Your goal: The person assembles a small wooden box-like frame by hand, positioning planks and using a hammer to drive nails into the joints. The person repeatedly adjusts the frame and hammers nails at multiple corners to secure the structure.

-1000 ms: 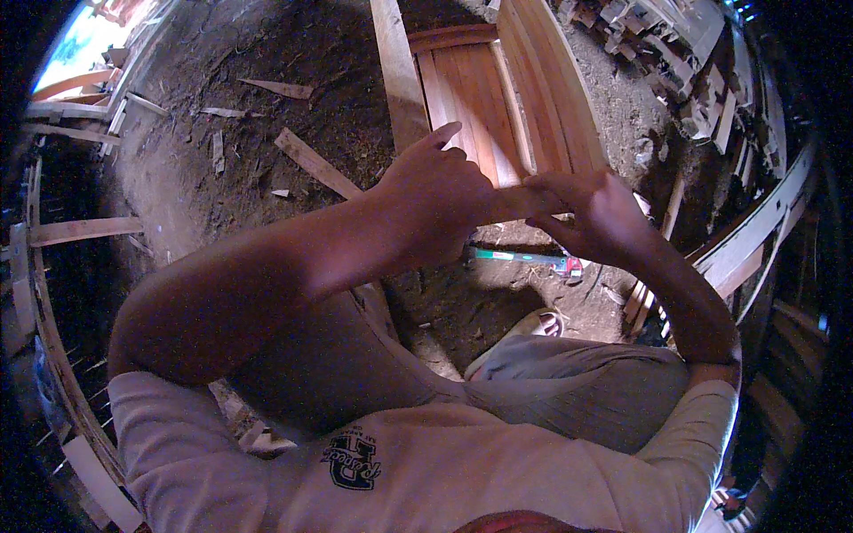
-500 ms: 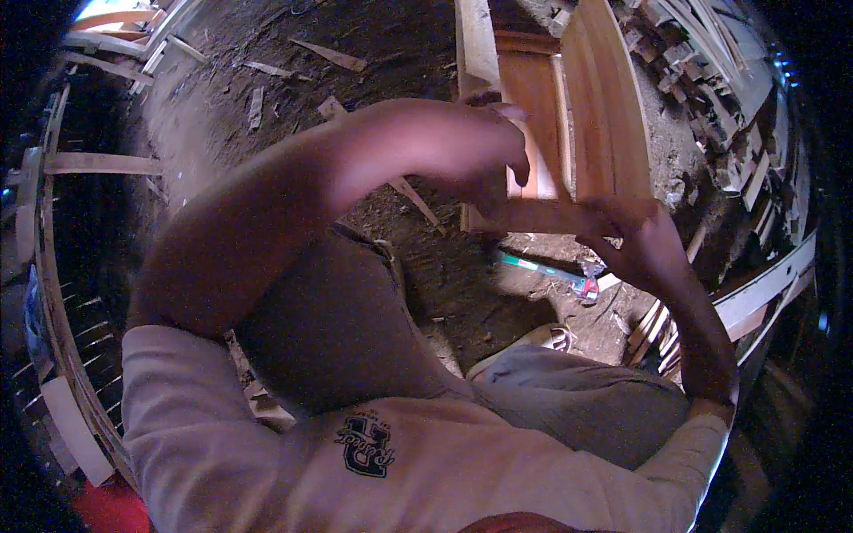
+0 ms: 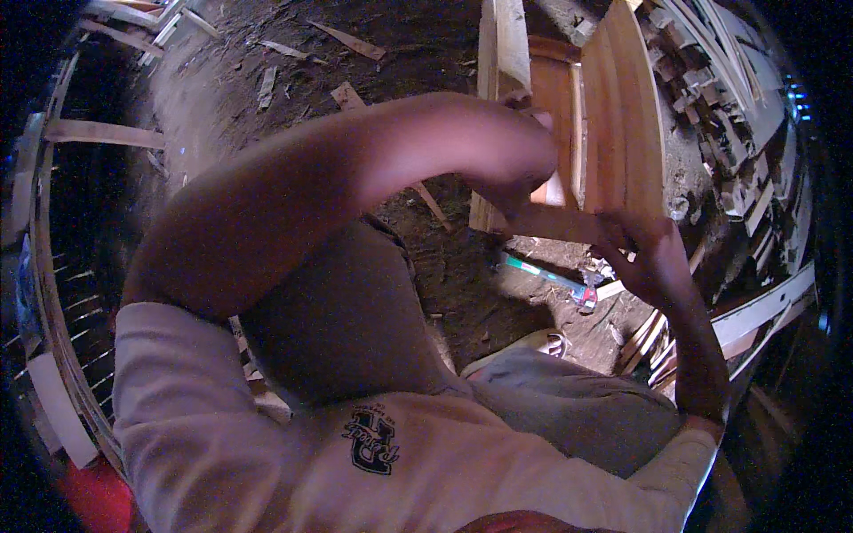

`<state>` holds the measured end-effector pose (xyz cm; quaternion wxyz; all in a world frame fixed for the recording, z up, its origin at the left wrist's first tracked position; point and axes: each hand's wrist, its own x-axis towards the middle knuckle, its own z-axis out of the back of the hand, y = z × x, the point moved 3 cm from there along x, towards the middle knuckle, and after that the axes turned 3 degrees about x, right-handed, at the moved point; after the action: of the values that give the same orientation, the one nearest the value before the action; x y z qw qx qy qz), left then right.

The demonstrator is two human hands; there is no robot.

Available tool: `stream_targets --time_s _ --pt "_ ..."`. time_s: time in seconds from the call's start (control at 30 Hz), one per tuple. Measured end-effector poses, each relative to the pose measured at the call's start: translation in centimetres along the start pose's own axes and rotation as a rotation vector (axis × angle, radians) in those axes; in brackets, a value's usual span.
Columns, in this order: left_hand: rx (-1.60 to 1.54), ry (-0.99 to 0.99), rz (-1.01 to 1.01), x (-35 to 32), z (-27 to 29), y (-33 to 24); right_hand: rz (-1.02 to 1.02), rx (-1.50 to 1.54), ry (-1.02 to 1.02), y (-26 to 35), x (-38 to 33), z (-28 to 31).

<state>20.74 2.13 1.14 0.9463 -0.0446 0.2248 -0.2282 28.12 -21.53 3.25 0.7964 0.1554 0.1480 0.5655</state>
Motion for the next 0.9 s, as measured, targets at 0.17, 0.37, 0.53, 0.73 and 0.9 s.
stream_targets --time_s 0.17,0.37,0.53,0.73,0.9 --pt "0.057 -0.292 -0.015 1.7 -1.9 -0.8 -0.042 0.057 0.024 0.0 0.0 -0.1" --pt "0.053 -0.259 -0.036 2.2 -1.7 -2.3 -0.058 0.089 0.022 0.2 0.1 -0.1" --pt "0.055 -0.270 -0.048 3.1 -1.5 -2.9 -0.007 0.078 0.008 0.0 -0.1 -0.1" --pt "0.064 -0.275 -0.045 2.9 -1.4 -3.1 -0.028 0.128 0.027 0.8 0.3 0.3" --pt "0.055 -0.287 -0.070 3.4 -1.5 -3.3 -0.173 0.091 0.092 0.0 -0.3 0.0"
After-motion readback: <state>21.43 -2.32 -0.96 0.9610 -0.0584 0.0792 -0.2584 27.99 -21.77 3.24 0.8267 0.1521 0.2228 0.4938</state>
